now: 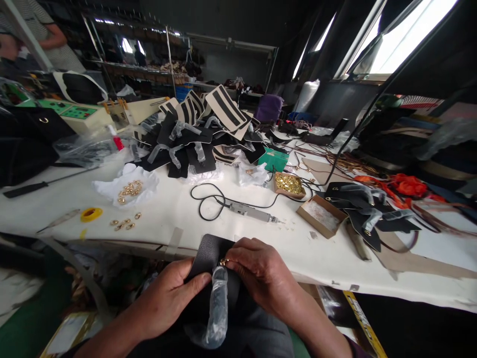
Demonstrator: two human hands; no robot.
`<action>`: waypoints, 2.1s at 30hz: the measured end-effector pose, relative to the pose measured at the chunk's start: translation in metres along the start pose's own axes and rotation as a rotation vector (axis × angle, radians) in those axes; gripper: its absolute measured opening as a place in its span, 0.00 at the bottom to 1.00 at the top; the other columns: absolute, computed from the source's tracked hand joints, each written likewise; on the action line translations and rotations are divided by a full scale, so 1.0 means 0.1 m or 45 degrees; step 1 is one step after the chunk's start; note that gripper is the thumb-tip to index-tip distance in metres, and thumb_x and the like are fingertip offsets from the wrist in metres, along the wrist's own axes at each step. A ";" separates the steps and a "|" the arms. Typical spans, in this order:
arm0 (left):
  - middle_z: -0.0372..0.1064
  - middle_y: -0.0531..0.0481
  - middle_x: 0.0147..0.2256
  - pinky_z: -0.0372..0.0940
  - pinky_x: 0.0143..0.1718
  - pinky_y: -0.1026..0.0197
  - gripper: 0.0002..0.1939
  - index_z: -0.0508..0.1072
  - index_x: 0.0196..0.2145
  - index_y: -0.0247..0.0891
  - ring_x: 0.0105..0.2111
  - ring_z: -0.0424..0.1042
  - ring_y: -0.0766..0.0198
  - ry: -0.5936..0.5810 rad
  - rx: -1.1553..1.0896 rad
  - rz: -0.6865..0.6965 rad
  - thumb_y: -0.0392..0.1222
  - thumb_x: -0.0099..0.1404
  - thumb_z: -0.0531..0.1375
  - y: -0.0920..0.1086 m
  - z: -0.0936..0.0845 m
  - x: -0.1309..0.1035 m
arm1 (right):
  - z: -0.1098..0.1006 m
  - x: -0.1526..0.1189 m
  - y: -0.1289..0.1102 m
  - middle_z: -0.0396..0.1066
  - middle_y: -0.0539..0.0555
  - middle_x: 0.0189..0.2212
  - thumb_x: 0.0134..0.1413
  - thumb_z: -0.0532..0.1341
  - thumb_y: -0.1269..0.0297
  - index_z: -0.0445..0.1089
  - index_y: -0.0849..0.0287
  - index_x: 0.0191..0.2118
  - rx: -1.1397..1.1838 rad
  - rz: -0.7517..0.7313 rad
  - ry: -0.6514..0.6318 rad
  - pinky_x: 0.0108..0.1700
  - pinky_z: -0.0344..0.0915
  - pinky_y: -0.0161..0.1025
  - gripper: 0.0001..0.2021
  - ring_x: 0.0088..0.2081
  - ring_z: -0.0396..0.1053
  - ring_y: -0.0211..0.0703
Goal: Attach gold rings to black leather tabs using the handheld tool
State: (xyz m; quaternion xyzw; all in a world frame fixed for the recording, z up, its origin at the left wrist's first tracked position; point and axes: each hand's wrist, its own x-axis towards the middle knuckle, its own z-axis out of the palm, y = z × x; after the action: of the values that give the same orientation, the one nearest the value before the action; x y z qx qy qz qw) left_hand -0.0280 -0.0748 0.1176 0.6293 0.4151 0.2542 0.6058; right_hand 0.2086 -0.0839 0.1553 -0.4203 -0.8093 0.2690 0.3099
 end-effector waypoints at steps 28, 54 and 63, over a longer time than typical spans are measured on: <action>0.78 0.46 0.55 0.70 0.57 0.53 0.23 0.80 0.55 0.45 0.56 0.74 0.44 0.103 -0.326 -0.054 0.57 0.67 0.65 -0.05 0.32 0.15 | 0.29 -0.59 0.11 0.71 0.55 0.42 0.66 0.66 0.60 0.73 0.50 0.58 0.174 0.274 0.908 0.46 0.68 0.45 0.17 0.43 0.69 0.47; 0.79 0.49 0.52 0.67 0.58 0.62 0.24 0.77 0.57 0.43 0.52 0.75 0.54 0.099 -0.047 0.009 0.58 0.72 0.59 -0.03 0.28 0.06 | 0.18 -0.22 0.06 0.76 0.47 0.32 0.65 0.68 0.66 0.75 0.52 0.39 0.053 0.044 0.551 0.42 0.62 0.40 0.02 0.35 0.72 0.39; 0.79 0.47 0.52 0.68 0.57 0.58 0.25 0.78 0.56 0.41 0.52 0.76 0.50 0.162 -0.063 0.008 0.60 0.71 0.59 -0.08 0.31 0.07 | 0.28 -0.20 0.01 0.77 0.45 0.30 0.64 0.68 0.69 0.75 0.53 0.36 0.046 0.100 0.675 0.42 0.61 0.39 0.04 0.33 0.73 0.37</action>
State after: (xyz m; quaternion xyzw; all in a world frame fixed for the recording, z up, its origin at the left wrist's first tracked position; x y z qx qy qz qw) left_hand 0.0001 -0.0867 0.1045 0.5979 0.4443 0.3059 0.5929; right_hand 0.1975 -0.1048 0.1305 -0.5016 -0.6779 0.1759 0.5078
